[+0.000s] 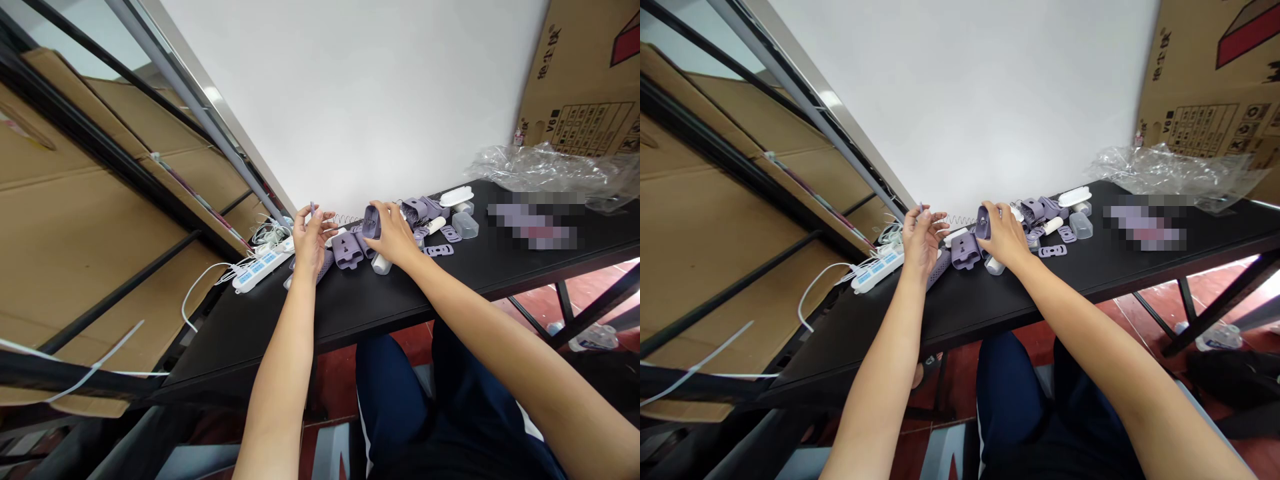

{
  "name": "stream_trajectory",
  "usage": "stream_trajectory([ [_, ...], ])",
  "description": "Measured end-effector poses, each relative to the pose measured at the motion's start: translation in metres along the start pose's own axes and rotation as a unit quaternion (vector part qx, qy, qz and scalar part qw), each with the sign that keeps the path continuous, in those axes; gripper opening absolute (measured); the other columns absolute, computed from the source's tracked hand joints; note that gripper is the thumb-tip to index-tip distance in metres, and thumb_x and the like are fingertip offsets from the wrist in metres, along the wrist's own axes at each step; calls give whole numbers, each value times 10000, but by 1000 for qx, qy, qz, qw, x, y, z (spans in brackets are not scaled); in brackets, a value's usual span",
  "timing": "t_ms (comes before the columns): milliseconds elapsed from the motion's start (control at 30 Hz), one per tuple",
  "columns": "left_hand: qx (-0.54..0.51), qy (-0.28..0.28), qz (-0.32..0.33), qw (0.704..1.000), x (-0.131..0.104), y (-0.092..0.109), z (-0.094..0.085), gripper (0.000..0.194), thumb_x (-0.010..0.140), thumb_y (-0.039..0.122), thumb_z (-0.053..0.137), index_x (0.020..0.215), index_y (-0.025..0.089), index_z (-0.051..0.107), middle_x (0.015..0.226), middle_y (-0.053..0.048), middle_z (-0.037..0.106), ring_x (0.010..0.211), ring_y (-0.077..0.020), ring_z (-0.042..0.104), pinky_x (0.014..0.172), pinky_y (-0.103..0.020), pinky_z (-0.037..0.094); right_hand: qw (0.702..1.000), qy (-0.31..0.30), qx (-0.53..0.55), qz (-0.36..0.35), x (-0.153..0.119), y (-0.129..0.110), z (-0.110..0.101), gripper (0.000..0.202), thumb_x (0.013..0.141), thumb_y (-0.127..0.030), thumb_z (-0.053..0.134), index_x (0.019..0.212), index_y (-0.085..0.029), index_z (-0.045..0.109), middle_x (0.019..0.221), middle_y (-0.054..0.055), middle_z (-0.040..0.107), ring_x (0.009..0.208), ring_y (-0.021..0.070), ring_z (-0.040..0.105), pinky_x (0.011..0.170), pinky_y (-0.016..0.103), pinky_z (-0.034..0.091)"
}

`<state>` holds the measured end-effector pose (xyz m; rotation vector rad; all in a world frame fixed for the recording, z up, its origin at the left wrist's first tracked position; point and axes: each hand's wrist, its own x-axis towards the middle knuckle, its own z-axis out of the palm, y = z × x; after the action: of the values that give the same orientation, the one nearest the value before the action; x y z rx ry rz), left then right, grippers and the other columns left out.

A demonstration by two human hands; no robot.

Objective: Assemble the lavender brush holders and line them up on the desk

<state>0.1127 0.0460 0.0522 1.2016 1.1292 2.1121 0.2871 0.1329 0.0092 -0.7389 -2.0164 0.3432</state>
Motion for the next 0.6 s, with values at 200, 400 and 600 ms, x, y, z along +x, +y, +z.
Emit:
stream_trajectory([
  [200, 1, -8, -5, 1000, -2, 1, 2, 510, 743, 468, 856, 1107, 254, 570, 944, -15, 749, 696, -110, 706, 639, -219, 553, 1000, 0, -10, 2, 0, 0, 0, 775, 798, -269, 725, 1507, -270, 412, 1389, 166, 445, 1272, 366, 546, 1044, 545, 502],
  [400, 12, -8, -12, 1000, -2, -1, 2, 525, 741, 464, 862, 1115, 249, 563, 998, -40, 771, 716, -119, 725, 680, -232, 569, 999, -7, -32, -3, -1, 1, -2, 874, 779, -281, 766, 1565, -299, 384, 1383, 165, 431, 1272, 376, 523, 1038, 548, 506],
  [600, 19, -1, -14, 1000, -2, -1, 2, 530, 732, 451, 874, 1095, 224, 562, 970, -55, 782, 713, -125, 738, 710, -243, 583, 999, -19, -47, -18, -1, 1, -3, 943, 784, -316, 791, 1609, -301, 336, 1363, 169, 422, 1276, 380, 505, 1027, 543, 513],
])
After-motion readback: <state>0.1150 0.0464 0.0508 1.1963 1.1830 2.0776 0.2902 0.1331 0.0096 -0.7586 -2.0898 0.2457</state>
